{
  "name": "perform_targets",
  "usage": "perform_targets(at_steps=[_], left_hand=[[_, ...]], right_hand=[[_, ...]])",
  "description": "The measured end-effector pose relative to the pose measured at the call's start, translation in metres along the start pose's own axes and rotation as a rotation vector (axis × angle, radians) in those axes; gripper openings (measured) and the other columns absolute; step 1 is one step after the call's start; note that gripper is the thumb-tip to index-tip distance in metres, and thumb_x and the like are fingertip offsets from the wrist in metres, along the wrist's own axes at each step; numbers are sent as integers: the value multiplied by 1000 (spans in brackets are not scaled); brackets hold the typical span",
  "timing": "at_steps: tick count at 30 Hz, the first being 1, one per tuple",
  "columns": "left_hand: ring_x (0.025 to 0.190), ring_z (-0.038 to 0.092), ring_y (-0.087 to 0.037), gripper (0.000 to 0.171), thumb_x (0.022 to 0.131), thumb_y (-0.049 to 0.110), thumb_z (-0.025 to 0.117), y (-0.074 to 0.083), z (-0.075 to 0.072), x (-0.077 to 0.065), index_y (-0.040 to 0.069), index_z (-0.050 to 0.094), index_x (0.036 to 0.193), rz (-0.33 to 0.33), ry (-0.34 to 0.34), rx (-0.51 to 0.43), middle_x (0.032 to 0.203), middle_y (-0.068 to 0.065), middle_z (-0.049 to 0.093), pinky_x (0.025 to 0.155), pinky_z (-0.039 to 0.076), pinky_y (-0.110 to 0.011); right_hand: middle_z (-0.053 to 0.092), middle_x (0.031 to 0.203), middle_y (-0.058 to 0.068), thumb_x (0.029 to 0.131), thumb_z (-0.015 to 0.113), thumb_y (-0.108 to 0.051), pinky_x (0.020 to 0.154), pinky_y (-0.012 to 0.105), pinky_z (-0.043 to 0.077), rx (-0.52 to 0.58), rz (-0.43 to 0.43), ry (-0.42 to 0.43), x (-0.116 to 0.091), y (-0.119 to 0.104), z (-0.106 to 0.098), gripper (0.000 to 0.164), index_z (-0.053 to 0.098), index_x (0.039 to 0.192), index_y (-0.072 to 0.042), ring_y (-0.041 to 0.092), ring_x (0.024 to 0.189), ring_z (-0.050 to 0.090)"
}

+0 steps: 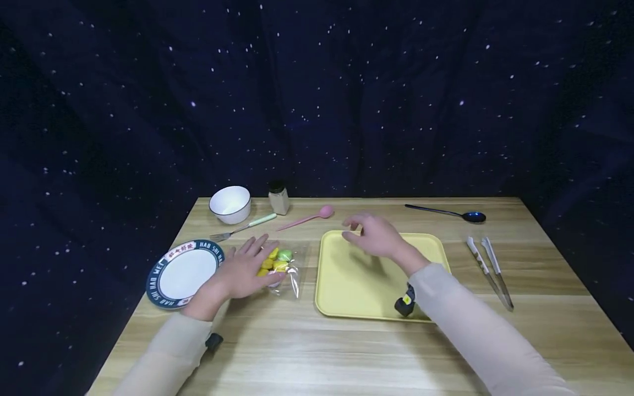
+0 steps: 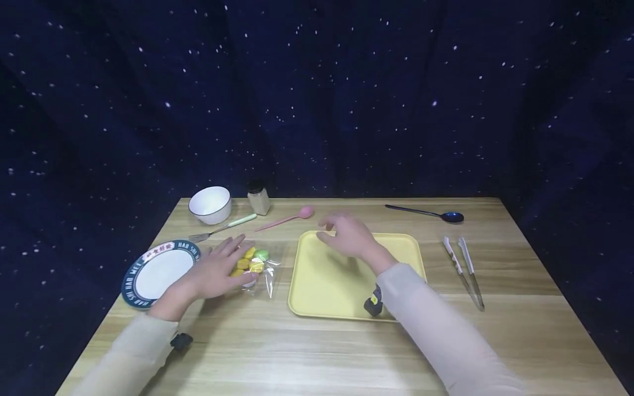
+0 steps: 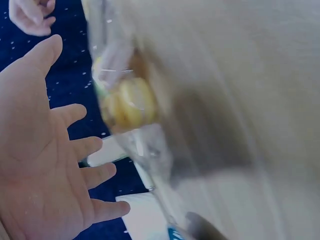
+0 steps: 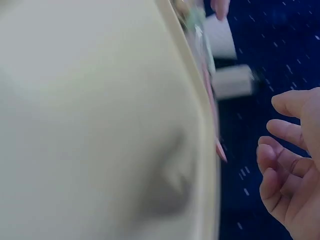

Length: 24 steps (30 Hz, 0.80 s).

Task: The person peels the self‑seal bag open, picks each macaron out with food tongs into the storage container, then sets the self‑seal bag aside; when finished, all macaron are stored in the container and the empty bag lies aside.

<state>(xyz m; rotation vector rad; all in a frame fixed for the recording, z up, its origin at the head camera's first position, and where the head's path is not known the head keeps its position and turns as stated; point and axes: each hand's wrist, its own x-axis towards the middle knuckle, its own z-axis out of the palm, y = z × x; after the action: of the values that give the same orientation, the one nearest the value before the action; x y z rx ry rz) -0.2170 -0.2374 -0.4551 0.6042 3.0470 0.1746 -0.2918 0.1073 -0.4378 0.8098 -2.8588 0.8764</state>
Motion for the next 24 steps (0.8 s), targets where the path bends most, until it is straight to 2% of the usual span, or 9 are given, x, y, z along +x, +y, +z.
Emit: perform_targets(at_steps=[5,10,17,24], left_hand=[[140,18,-41,80,87,73,38,-3,13,-2,28,25,151,11,-20,11,157,-9,16,100,18,-72],[140,17,-40,78,88,72,36,-6,22,-6,30,20,152,2,-47,8,158,-7,15,100,20,-71],[141,17,-39,74,91,69,33,-4,23,-10,31,16,153,-29,-52,-6,158,-6,11,102,19,-70],[140,17,-39,69,93,67,32,-4,26,-11,35,14,152,-34,-47,-8,158,-7,12,100,19,-72]], right_hand=[[59,87,-10,90,62,-39,71,30,45,32,-4,-34,14,-18,37,34,66,115,-17,9,72,54],[60,86,-8,90,64,-34,71,30,46,105,19,-74,26,-34,60,33,66,116,-14,12,75,55],[66,102,0,90,63,-35,84,32,47,89,27,-111,45,-42,82,42,61,125,-12,13,91,59],[65,92,-7,92,61,-35,79,29,48,114,69,-170,53,-48,90,36,64,120,-13,8,82,59]])
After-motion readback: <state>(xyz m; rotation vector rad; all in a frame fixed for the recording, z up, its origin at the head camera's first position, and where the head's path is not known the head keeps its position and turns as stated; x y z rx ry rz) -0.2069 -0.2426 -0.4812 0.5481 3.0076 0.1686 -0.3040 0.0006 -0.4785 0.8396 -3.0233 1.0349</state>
